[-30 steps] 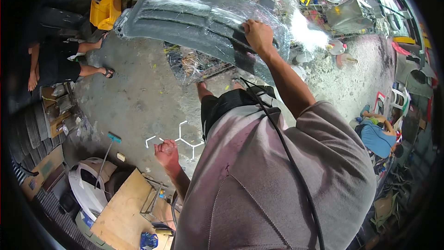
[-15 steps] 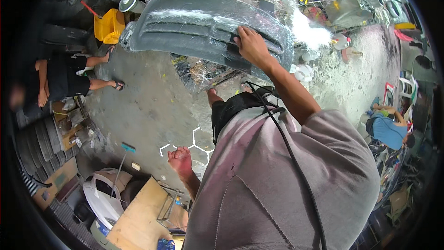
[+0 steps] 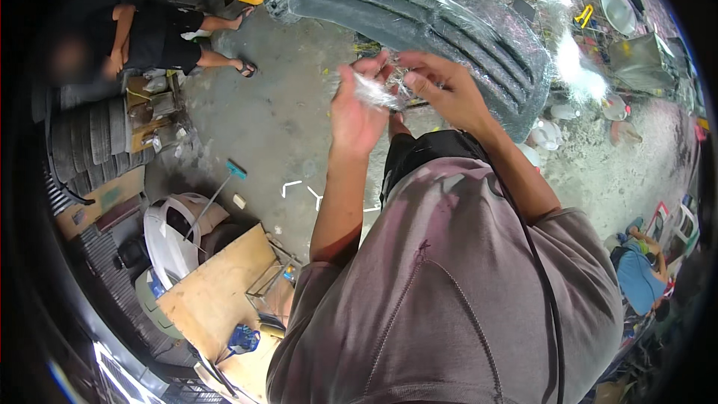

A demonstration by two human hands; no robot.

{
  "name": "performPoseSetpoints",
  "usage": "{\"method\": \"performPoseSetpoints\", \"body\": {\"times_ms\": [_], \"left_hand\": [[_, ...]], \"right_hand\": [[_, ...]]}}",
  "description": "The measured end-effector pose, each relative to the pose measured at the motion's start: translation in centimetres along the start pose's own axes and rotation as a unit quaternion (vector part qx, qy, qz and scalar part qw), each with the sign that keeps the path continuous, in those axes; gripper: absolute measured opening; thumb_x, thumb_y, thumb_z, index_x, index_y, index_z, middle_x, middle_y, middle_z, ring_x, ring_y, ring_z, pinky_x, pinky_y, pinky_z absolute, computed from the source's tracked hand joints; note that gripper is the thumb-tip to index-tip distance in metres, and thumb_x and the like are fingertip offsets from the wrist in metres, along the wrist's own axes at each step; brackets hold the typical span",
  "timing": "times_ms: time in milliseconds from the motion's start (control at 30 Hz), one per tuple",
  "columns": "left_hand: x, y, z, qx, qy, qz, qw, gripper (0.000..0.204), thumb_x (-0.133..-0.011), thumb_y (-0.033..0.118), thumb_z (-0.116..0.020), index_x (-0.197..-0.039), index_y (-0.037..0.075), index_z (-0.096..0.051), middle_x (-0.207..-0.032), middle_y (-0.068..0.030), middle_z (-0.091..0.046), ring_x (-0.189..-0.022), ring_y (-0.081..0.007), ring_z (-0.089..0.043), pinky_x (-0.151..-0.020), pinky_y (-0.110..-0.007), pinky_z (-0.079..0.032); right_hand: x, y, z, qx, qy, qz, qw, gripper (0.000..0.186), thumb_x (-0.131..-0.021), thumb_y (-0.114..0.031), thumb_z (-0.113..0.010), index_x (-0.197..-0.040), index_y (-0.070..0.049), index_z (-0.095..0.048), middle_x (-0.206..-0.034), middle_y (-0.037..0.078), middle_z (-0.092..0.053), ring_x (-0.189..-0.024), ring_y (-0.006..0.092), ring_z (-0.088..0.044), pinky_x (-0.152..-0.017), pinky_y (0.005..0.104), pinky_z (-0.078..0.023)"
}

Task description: Preparing fiberglass material by separating fibers and applying them to a car component.

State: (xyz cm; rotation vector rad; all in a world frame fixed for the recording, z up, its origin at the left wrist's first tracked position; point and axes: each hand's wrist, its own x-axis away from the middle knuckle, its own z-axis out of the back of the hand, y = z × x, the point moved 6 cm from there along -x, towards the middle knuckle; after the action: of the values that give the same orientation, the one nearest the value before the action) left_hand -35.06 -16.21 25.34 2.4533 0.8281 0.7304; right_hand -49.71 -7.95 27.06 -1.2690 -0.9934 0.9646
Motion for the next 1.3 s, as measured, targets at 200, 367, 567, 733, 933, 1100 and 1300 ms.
{"method": "performPoseSetpoints", "body": {"times_ms": [200,367,567,733,933,1100,1300], "left_hand": [[-1.7,0.2,-5.4,-0.072,0.0,-0.009,0.997,0.052,-0.101,0.051,-0.049,-0.129,0.008,-0.051,-0.13,-0.0121,-0.056,-0.124,-0.0257,-0.05,-0.108,-0.048,-0.039],[-2.6,0.0,-2.7,-0.052,0.077,-0.026,0.995,0.034,-0.105,0.039,-0.044,-0.112,0.008,-0.055,-0.098,-0.0079,-0.059,-0.105,-0.024,-0.057,-0.103,-0.047,-0.043],[-5.4,3.7,2.0,0.134,0.022,-0.029,0.99,0.032,-0.107,0.033,-0.041,-0.089,0.009,-0.052,-0.069,-0.0015,-0.045,-0.087,-0.0233,-0.058,-0.097,-0.048,-0.046],[-4.1,5.6,1.3,-0.04,0.044,-0.073,0.996,0.046,-0.102,0.051,-0.046,-0.103,0.006,-0.058,-0.088,-0.0081,-0.06,-0.103,-0.0297,-0.061,-0.096,-0.049,-0.046],[-1.9,2.5,-4.0,-0.15,-0.041,-0.073,0.985,0.052,-0.1,0.055,-0.046,-0.107,0.005,-0.058,-0.118,-0.0157,-0.064,-0.132,-0.0347,-0.049,-0.105,-0.047,-0.042],[-1.1,4.3,-1.9,-0.06,0.036,-0.067,0.995,0.041,-0.104,0.043,-0.043,-0.086,0.01,-0.058,-0.139,-0.0171,-0.054,-0.132,-0.0321,-0.048,-0.103,-0.054,-0.04],[-0.6,4.1,-2.2,0.011,-0.025,-0.03,0.999,0.044,-0.104,0.045,-0.043,-0.084,0.009,-0.058,-0.144,-0.0173,-0.049,-0.134,-0.0316,-0.043,-0.109,-0.053,-0.036]], "right_hand": [[0.2,0.5,-2.0,-0.138,0.003,-0.108,0.985,0.025,-0.096,-0.02,-0.066,-0.112,-0.002,-0.068,-0.08,0.002,-0.064,-0.073,0.0083,-0.057,-0.067,0.0271,-0.048],[0.4,1.6,-2.4,-0.188,0.017,-0.099,0.977,0.019,-0.095,-0.019,-0.066,-0.097,0.0,-0.068,-0.078,0.001,-0.062,-0.068,0.0078,-0.055,-0.062,0.0265,-0.046],[2.2,2.3,-0.7,-0.143,0.065,-0.126,0.98,0.017,-0.096,-0.018,-0.066,-0.098,-0.001,-0.068,-0.079,-0.001,-0.063,-0.07,0.0065,-0.055,-0.064,0.0236,-0.045],[2.7,-0.9,1.6,-0.162,0.172,-0.022,0.971,0.018,-0.096,-0.017,-0.066,-0.1,0.0,-0.07,-0.073,-0.002,-0.06,-0.062,0.0037,-0.052,-0.055,0.0223,-0.042],[-1.1,-3.5,-2.8,-0.05,0.13,0.049,0.989,0.019,-0.091,-0.015,-0.07,-0.102,-0.001,-0.071,-0.087,0.007,-0.069,-0.07,0.0135,-0.06,-0.063,0.0289,-0.048],[0.5,-3.5,-2.7,0.034,0.222,0.108,0.969,0.031,-0.084,-0.018,-0.074,-0.112,-0.006,-0.069,-0.092,0.011,-0.067,-0.078,0.0238,-0.066,-0.067,0.0365,-0.051],[-1.2,-2.0,-3.5,-0.081,0.086,0.034,0.992,0.025,-0.094,-0.024,-0.068,-0.107,-0.003,-0.067,-0.087,0.004,-0.064,-0.071,0.0113,-0.056,-0.065,0.0285,-0.046]]}}
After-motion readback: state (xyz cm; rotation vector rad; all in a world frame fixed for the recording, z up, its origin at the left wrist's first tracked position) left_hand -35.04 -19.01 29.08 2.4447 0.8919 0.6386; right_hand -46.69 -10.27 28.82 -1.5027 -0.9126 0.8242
